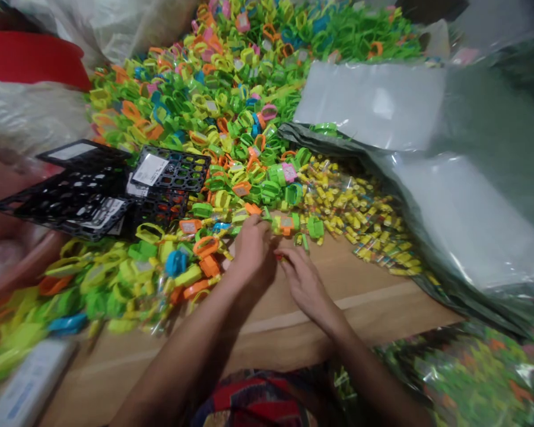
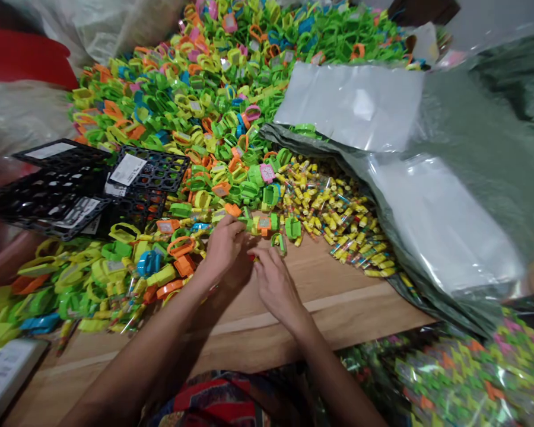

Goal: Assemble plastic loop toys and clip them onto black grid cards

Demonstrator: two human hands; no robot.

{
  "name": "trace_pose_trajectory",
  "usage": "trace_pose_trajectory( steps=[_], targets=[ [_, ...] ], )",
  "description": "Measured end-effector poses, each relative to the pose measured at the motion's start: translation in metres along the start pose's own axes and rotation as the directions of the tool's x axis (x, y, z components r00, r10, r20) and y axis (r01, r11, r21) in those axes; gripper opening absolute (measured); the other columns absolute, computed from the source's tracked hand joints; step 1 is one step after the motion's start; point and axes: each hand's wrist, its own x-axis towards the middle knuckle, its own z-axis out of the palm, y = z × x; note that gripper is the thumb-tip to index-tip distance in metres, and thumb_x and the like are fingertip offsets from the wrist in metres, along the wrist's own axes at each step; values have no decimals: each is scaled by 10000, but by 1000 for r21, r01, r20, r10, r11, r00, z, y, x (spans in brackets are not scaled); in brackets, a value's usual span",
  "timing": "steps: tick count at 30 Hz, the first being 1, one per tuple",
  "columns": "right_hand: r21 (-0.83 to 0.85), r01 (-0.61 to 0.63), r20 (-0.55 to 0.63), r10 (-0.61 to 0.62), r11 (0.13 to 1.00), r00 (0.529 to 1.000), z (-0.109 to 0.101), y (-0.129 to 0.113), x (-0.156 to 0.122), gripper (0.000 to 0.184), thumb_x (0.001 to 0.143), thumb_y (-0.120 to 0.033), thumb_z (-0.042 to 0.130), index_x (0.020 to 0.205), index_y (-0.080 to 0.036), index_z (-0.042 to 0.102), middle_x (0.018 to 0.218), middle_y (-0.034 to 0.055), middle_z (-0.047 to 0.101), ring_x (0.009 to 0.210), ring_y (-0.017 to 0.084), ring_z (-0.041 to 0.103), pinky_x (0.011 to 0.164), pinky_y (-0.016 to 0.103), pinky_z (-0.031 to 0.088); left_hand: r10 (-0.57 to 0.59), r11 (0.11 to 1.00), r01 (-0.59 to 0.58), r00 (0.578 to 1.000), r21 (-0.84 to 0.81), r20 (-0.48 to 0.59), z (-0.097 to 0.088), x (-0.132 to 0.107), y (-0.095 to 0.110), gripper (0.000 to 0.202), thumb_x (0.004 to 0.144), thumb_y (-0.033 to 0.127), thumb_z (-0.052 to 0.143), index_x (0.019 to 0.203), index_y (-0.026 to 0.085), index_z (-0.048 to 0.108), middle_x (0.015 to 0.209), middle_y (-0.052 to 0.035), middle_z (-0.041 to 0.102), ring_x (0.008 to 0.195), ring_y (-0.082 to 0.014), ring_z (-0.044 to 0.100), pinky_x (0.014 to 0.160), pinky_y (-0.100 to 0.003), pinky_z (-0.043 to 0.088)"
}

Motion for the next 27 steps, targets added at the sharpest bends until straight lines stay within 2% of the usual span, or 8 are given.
trace_pose_trajectory(
  steps=[3, 6, 10, 14, 19, 24, 27],
  targets=[
    [207, -100, -60, 115, 973, 992, -7, -7, 3, 316, 1033, -312, 446, 1311, -290, 595, 1242, 91, 612, 1093, 234, 606, 974, 403, 508, 37, 984, -43, 999, -174, -38, -10, -21, 1, 131, 919, 188, 594, 881, 189, 719, 882, -54, 698, 835, -204, 635, 745, -308, 460],
    [392, -210, -7, 232, 895, 973, -11, -15, 6, 333, 1015, -392, 505, 1306, -276, 617, 1159, 67, 663, 945, 198, 627, 891, 352, 536, 94, 954, -112, 993, -279, -77, -16, -43, 3, 124, 909, 174, 630, 967, 209, 733, 899, -45, 728, 839, -203, 637, 763, -310, 470],
    [540, -298, 79, 305, 787, 949, -12, -23, 7, 341, 961, -421, 595, 1230, -233, 690, 875, 15, 661, 768, 163, 582, 796, 313, 529, 217, 938, -251, 963, -239, -161, -16, -60, 6, 179, 938, 172, 596, 1025, 201, 750, 914, -70, 721, 869, -218, 593, 775, -334, 463],
    [595, -316, 90, 330, 739, 940, -12, -22, 2, 382, 945, -471, 637, 1243, -246, 717, 786, 1, 636, 751, 158, 574, 744, 292, 513, 252, 931, -300, 941, -210, -224, -19, -64, 10, 193, 935, 164, 580, 994, 204, 759, 942, -81, 716, 884, -227, 564, 777, -354, 442],
    [581, -305, 38, 349, 754, 936, -11, -16, -3, 411, 941, -533, 639, 1241, -271, 739, 968, 47, 710, 914, 192, 633, 804, 315, 533, 259, 934, -308, 933, -183, -249, -28, -66, 22, 151, 933, 230, 604, 971, 209, 749, 926, -79, 709, 846, -223, 532, 766, -374, 424],
    [706, -305, 68, 367, 639, 928, -7, -17, -2, 391, 881, -487, 735, 1215, -284, 747, 1158, 44, 741, 1040, 201, 665, 958, 359, 529, 374, 907, -410, 886, -90, -273, -31, -65, 27, 197, 946, 176, 550, 845, 210, 716, 877, -74, 694, 784, -202, 502, 734, -364, 412],
    [706, -292, 79, 337, 646, 938, -8, -16, -2, 353, 882, -423, 744, 1209, -291, 743, 1226, 33, 733, 1122, 206, 659, 1033, 377, 494, 393, 905, -422, 882, -63, -260, -28, -66, 22, 211, 939, 146, 525, 855, 199, 711, 870, -82, 687, 795, -211, 493, 715, -358, 412]
  ],
)
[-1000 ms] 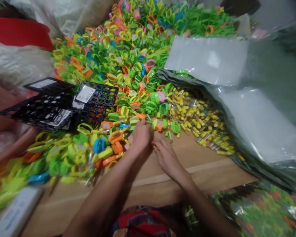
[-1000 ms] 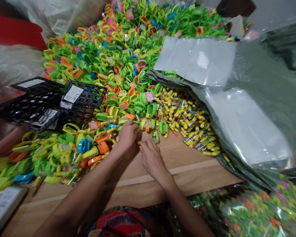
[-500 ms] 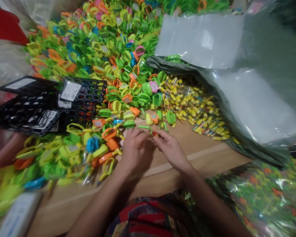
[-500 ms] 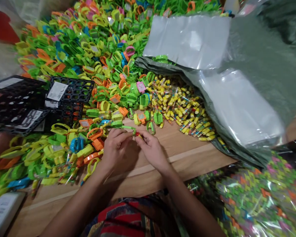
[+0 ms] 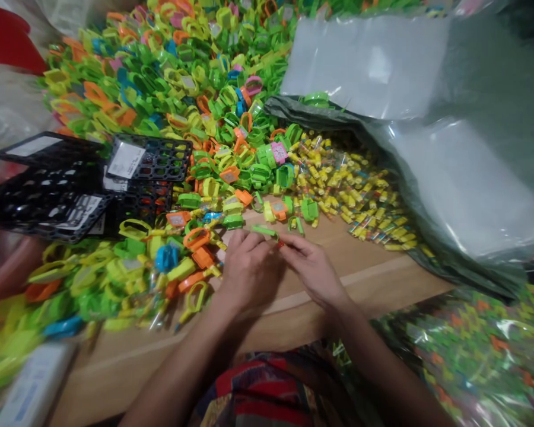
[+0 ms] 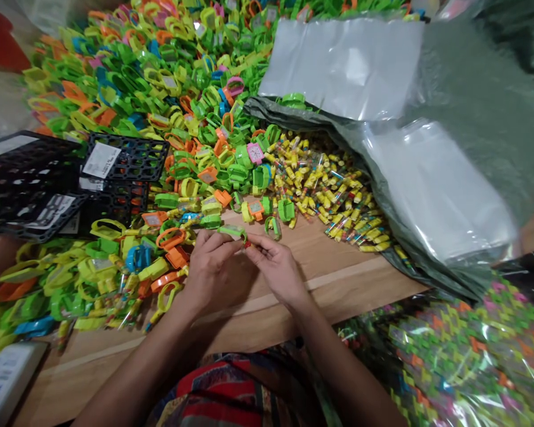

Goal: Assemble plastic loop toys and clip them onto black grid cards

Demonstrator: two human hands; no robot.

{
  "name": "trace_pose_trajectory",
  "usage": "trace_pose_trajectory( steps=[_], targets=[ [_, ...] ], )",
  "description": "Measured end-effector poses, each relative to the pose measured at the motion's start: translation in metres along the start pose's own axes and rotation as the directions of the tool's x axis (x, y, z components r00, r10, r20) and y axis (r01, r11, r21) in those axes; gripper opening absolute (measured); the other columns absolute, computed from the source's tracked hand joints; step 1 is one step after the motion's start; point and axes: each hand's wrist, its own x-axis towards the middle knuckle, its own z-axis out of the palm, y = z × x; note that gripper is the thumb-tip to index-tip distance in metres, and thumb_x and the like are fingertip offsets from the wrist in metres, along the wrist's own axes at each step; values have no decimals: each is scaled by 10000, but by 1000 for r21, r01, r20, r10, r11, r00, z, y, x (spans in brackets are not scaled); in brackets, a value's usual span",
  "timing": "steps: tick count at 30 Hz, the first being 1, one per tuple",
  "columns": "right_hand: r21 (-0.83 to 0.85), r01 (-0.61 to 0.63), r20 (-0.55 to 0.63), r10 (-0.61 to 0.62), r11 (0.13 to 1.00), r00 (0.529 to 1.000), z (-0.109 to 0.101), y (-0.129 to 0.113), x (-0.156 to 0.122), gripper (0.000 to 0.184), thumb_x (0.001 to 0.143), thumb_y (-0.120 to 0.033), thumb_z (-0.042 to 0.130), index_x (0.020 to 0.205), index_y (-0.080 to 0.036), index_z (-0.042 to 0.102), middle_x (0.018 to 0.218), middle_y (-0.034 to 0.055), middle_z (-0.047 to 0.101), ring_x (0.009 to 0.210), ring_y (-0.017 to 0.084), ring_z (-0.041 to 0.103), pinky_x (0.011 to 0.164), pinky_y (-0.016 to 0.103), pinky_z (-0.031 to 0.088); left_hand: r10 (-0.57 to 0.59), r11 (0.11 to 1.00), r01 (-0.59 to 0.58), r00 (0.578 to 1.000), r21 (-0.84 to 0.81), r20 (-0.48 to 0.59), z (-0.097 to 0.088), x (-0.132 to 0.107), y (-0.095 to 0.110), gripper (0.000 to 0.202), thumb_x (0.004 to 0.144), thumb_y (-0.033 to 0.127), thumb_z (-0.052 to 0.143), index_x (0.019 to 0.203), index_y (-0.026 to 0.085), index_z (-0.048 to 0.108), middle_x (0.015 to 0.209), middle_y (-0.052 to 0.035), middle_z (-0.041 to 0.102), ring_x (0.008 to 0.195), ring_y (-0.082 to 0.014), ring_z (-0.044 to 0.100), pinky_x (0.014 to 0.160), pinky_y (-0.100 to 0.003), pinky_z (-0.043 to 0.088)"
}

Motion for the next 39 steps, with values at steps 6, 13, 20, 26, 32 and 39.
trace_pose_trajectory(
  steps=[6, 13, 20, 26, 32, 39],
  targets=[
    [-330, 96, -43, -117, 939, 992, -6, 3, 4, 217, 880, -312, 693, 1075, -250, 764, 1100, 38, 745, 1091, 235, 647, 1033, 408, 471, 31, 999, -32, 999, 25, 43, 10, -6, 1, 187, 922, 146, 530, 897, 184, 711, 821, -78, 664, 792, -218, 497, 713, -355, 425],
    [-405, 194, 82, -175, 893, 981, -3, -6, -2, 230, 942, -343, 644, 1137, -273, 744, 1071, 38, 702, 1037, 211, 643, 931, 361, 508, 47, 999, -48, 993, 4, 109, -16, -12, -13, 196, 926, 118, 537, 923, 197, 716, 823, -67, 673, 781, -222, 513, 696, -341, 421],
    [-785, 231, -52, -432, 575, 900, -79, -21, 17, 221, 973, -327, 576, 1024, -250, 776, 1053, 91, 700, 1031, 266, 626, 930, 444, 499, -362, 839, 388, 921, 381, -142, -104, -6, -50, 153, 856, 325, 717, 936, 204, 764, 920, -65, 661, 758, -231, 593, 646, -333, 429],
    [-918, 252, 105, -426, 306, 899, -96, 3, 41, 261, 951, -207, 523, 1008, -201, 777, 1021, 125, 650, 1002, 292, 581, 876, 445, 472, -74, 995, 89, 966, -50, 246, 9, 18, -15, 183, 920, 152, 564, 977, 189, 735, 900, -67, 670, 868, -217, 600, 765, -340, 492],
    [-923, 293, 174, -412, 248, 895, -97, 12, 38, 294, 971, -191, 477, 1080, -200, 750, 1019, 121, 622, 994, 287, 547, 875, 435, 455, -13, 998, 31, 946, -53, 323, 80, 33, -18, 146, 905, 184, 608, 902, 209, 751, 921, -85, 623, 926, -244, 568, 770, -356, 481],
    [-933, 214, 92, -382, 288, 919, -91, -1, 26, 168, 948, -242, 575, 1019, -218, 725, 1040, 112, 601, 1049, 302, 525, 928, 446, 433, -231, 918, 287, 948, -272, 221, 35, 18, -17, 127, 911, 228, 610, 842, 179, 704, 931, -59, 611, 815, -169, 568, 706, -297, 449]
  ],
)
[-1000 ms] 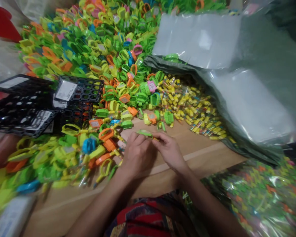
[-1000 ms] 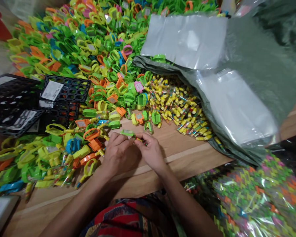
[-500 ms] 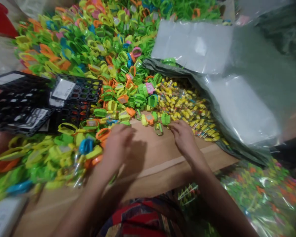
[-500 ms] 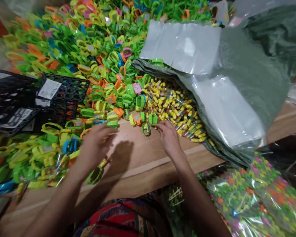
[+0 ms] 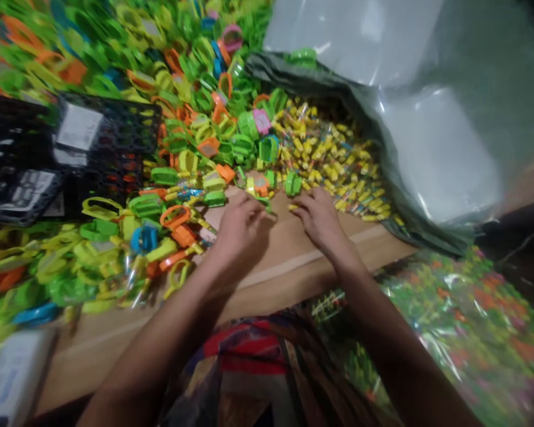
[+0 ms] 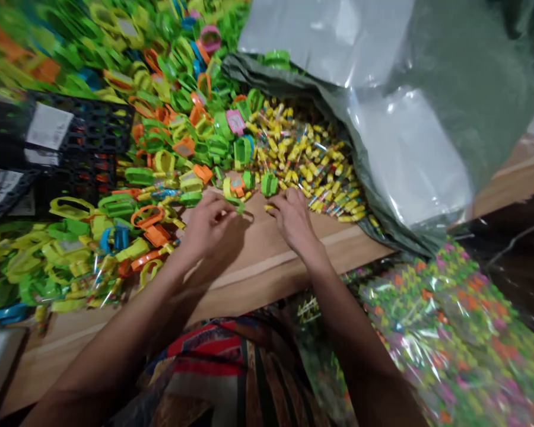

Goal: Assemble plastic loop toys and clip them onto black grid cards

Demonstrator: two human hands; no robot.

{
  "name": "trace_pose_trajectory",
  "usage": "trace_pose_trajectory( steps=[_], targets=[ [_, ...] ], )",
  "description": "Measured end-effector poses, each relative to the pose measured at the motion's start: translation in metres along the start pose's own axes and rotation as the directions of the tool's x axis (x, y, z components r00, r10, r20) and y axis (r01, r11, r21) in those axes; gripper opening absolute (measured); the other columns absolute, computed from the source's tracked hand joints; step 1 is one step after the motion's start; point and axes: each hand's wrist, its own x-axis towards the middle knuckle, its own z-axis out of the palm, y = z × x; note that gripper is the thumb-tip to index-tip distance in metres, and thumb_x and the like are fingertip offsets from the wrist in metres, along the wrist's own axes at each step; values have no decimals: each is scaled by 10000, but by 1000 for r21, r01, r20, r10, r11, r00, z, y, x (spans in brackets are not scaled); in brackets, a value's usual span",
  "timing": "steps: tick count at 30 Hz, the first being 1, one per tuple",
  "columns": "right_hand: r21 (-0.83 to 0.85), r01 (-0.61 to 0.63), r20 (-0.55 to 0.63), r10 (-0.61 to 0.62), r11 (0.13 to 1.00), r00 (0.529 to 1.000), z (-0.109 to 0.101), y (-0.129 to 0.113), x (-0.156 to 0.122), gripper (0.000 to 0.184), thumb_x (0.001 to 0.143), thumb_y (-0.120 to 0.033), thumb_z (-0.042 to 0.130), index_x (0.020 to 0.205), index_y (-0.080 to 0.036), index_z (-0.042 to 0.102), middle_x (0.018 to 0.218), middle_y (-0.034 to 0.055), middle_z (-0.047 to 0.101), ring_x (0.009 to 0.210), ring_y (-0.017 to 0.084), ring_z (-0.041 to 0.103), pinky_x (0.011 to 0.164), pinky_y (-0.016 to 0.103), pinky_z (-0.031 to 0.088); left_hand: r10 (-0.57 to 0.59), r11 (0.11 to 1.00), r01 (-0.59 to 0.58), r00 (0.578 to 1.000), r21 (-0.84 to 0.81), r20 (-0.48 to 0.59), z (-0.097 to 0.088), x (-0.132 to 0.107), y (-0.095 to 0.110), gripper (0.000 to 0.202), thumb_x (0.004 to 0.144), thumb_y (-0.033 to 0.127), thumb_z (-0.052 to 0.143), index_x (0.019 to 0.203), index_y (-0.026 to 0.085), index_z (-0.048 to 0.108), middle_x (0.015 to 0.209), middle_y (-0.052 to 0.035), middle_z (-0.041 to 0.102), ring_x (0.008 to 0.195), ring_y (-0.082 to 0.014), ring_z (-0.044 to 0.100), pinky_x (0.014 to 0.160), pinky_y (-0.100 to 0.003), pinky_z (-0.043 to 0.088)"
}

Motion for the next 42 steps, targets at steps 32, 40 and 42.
trace_pose_trajectory(
  steps=[32, 40, 42],
  targets=[
    [650, -248, 227, 127, 718, 965, 21, -76, -33, 263, 981, -308, 544, 1151, -230, 729, 1014, 51, 694, 958, 211, 641, 852, 331, 493, 173, 971, -143, 972, 190, -156, 11, -54, 11, 210, 978, 155, 503, 1042, 144, 703, 918, -94, 684, 846, -188, 662, 739, -280, 554],
    [589, -180, 224, 56, 788, 973, 16, -81, -23, 253, 1010, -340, 542, 1185, -266, 709, 1115, 46, 714, 1002, 200, 668, 869, 327, 513, 110, 964, -82, 989, 254, -100, -32, -55, 3, 207, 971, 222, 507, 954, 185, 710, 876, -74, 698, 771, -184, 672, 666, -276, 523],
    [522, -128, 158, 52, 843, 986, 5, -62, -14, 263, 1012, -359, 550, 1206, -265, 701, 1158, 54, 701, 1038, 206, 657, 890, 338, 511, 15, 941, 36, 989, 336, -148, -72, -55, -3, 169, 946, 266, 561, 952, 215, 722, 880, -49, 716, 749, -185, 679, 634, -277, 502]
  ],
)
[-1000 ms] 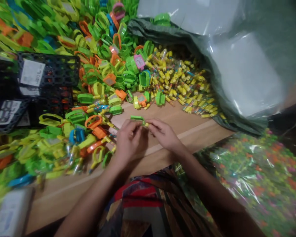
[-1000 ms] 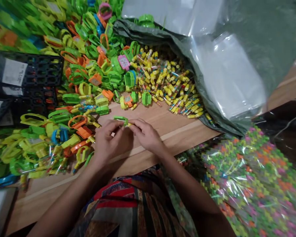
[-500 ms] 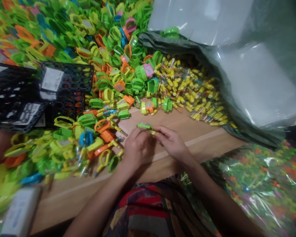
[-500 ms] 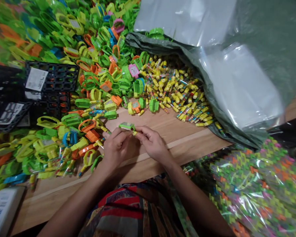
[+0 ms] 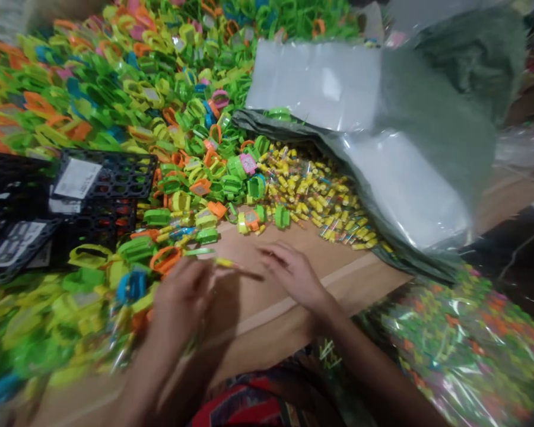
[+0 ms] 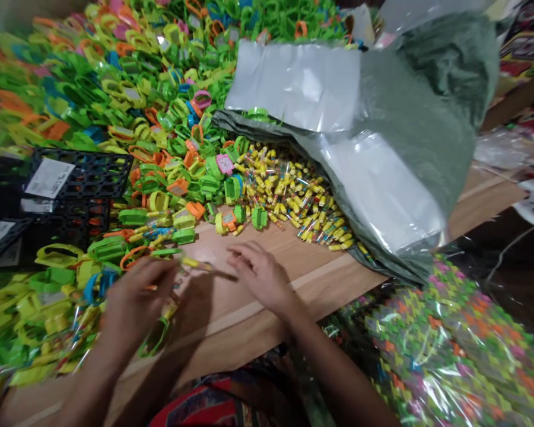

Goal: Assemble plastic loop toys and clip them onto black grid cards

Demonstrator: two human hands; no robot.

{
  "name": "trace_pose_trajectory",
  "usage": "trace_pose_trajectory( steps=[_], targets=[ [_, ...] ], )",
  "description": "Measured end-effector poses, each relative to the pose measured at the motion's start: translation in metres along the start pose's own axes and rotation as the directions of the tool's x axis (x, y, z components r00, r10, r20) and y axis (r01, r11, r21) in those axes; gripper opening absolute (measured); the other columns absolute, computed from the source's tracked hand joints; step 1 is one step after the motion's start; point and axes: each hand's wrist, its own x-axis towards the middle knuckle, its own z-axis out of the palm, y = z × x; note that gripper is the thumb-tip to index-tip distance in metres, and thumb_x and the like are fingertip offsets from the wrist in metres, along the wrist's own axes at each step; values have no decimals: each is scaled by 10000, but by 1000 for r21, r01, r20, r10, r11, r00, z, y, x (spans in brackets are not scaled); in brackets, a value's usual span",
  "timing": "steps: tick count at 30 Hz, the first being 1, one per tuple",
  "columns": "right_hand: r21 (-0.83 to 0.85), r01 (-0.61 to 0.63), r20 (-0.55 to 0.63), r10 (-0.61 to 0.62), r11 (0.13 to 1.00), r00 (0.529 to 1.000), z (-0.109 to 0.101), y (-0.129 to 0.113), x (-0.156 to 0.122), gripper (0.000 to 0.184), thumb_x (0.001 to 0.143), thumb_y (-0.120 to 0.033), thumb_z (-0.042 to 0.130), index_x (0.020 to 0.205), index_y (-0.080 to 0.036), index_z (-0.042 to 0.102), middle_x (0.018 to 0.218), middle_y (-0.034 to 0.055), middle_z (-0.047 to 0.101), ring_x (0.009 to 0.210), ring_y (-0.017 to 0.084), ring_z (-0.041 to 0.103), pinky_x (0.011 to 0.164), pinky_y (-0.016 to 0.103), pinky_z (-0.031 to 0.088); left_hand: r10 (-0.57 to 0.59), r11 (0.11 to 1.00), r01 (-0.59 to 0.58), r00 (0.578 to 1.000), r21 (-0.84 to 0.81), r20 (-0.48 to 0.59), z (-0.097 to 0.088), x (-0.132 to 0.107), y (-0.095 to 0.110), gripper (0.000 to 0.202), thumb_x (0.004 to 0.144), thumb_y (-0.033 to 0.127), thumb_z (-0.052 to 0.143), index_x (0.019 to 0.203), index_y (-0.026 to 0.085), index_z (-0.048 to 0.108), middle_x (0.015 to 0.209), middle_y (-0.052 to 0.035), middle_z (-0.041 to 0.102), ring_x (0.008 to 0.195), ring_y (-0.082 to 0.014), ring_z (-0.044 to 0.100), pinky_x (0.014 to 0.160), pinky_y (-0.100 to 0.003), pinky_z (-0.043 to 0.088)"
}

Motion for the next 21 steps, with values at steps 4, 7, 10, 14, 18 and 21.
trace_pose_trajectory(
  steps=[4, 7, 10, 14, 18, 21],
  targets=[
    [-352, 12, -247, -106, 936, 963, -45, 30, 25, 250, 1011, -279, 502, 1073, -195, 729, 1061, 106, 708, 1012, 254, 640, 907, 392, 492, -246, 922, 295, 947, 250, -208, -54, 15, -22, 271, 876, 379, 662, 1119, 272, 719, 949, -38, 725, 687, -198, 646, 590, -305, 445],
    [-551, -59, -265, -107, 832, 958, -56, 52, 41, 214, 969, -227, 522, 985, -162, 725, 992, 134, 707, 958, 288, 631, 883, 413, 482, -217, 960, 250, 949, 125, -228, -41, 33, -13, 250, 916, 397, 605, 1063, 236, 726, 1007, -61, 715, 732, -188, 641, 669, -312, 467],
    [-616, -100, -256, -78, 781, 963, -48, 63, 43, 207, 934, -209, 541, 1034, -141, 709, 992, 156, 680, 954, 303, 613, 852, 405, 481, -180, 981, 177, 983, -85, -33, 8, 58, 2, 235, 927, 364, 576, 926, 197, 741, 862, -50, 741, 763, -198, 650, 693, -295, 454],
    [-660, -52, -198, -107, 749, 974, -37, 68, 32, 420, 941, -171, 459, 1326, -166, 627, 1032, 151, 641, 985, 303, 583, 873, 421, 472, -268, 951, 288, 950, -114, 162, 69, 92, 6, 337, 944, 383, 568, 751, 151, 720, 682, -73, 682, 625, -179, 553, 622, -293, 342],
    [-668, -21, -168, -123, 744, 978, -37, 68, 22, 322, 957, -221, 470, 1178, -196, 704, 1019, 142, 632, 994, 309, 566, 898, 453, 455, -290, 932, 318, 942, -174, 169, 93, 105, -1, 205, 880, 300, 652, 751, 154, 716, 711, -53, 691, 665, -167, 574, 625, -272, 344],
    [-564, -21, -185, -102, 826, 978, -35, 59, 18, 217, 954, -264, 509, 1029, -180, 695, 1007, 139, 653, 1011, 315, 580, 911, 462, 451, -301, 916, 333, 939, -224, 164, 91, 94, -1, 107, 849, 239, 660, 811, 160, 722, 752, -26, 708, 684, -157, 593, 629, -258, 377]
  ],
)
